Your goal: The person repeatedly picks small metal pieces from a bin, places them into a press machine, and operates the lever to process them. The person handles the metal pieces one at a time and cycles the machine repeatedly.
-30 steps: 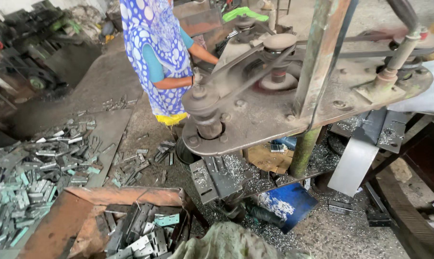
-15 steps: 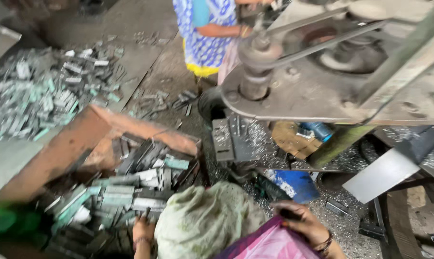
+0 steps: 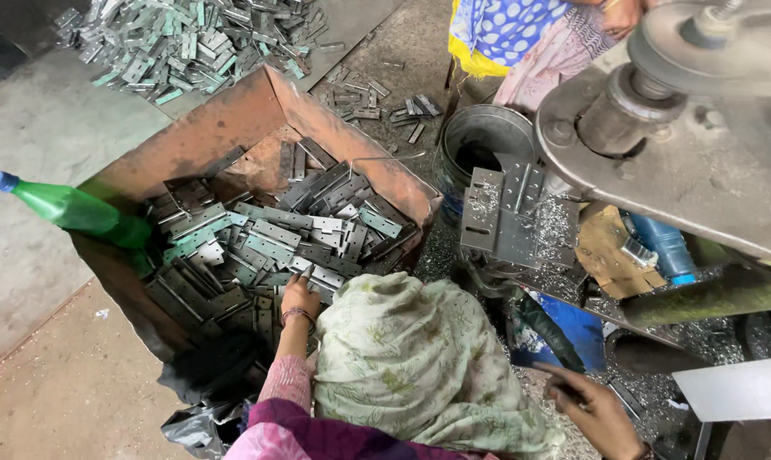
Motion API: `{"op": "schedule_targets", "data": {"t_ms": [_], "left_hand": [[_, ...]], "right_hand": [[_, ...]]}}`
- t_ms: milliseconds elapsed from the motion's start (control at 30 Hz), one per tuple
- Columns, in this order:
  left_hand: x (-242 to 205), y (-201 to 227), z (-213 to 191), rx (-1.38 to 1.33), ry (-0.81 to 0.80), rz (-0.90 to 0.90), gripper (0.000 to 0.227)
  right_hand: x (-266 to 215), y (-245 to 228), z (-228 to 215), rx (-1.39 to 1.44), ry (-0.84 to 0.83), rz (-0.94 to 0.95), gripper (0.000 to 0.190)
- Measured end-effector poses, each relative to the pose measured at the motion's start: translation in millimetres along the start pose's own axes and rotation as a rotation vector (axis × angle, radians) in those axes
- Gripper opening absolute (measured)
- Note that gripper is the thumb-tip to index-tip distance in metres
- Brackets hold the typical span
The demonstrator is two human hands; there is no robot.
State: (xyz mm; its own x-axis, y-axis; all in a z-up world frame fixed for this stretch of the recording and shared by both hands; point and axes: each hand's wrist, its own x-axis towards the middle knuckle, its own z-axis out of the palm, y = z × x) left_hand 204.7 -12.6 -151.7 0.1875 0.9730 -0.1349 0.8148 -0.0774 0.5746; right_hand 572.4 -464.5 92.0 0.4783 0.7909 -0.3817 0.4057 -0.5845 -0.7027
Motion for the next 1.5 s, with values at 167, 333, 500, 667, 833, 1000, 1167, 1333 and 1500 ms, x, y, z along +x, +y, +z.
{"op": "schedule_targets", "data": {"t_ms": [167,333,500,667,833,1000,1167,1333,1500], "left_hand": [[20.1,16.7,-0.1,0.182,0.063,0.068,0.045],[48.6,25.4,-4.6,0.367,0.156,0.05,0.053],[72.2,19.1,-9.5,0.514,0.095,0.02,0.033],[93.6,12.4,-18.0,0.548,0.099,0.123,0.024],[99.9,6.4,-36.2,0.626,0.06,0.237,0.027],[108.6,35.7,-72.1,0.486,0.209,0.324,0.026],[77.4,129.6,-102.7,0.03,0.297,0.583,0.032],[-6.7,255.8,-80.7,-0.258,0.183,0.939,0.036],[-78.8,333.7,-1.4,0.149,-0.021,1.53,0.031]], "right_hand": [[11.7,-0.6,-7.3,-0.148,0.444,-0.221,0.049],[45.6,29.2,0.1,-0.474,0.563,-0.343,0.058],[75.4,60.6,18.2,-0.456,0.461,-0.292,0.072],[75.3,42.2,23.2,-0.472,0.297,0.104,0.076],[71.0,4.6,22.8,-0.485,0.234,0.231,0.077],[71.9,-9.0,26.1,-0.47,0.283,0.2,0.078],[73.3,-12.1,28.3,-0.438,0.294,0.182,0.072],[73.1,-20.2,27.8,-0.436,0.259,0.215,0.071],[71.5,-28.8,24.9,-0.44,0.254,0.184,0.074]]}}
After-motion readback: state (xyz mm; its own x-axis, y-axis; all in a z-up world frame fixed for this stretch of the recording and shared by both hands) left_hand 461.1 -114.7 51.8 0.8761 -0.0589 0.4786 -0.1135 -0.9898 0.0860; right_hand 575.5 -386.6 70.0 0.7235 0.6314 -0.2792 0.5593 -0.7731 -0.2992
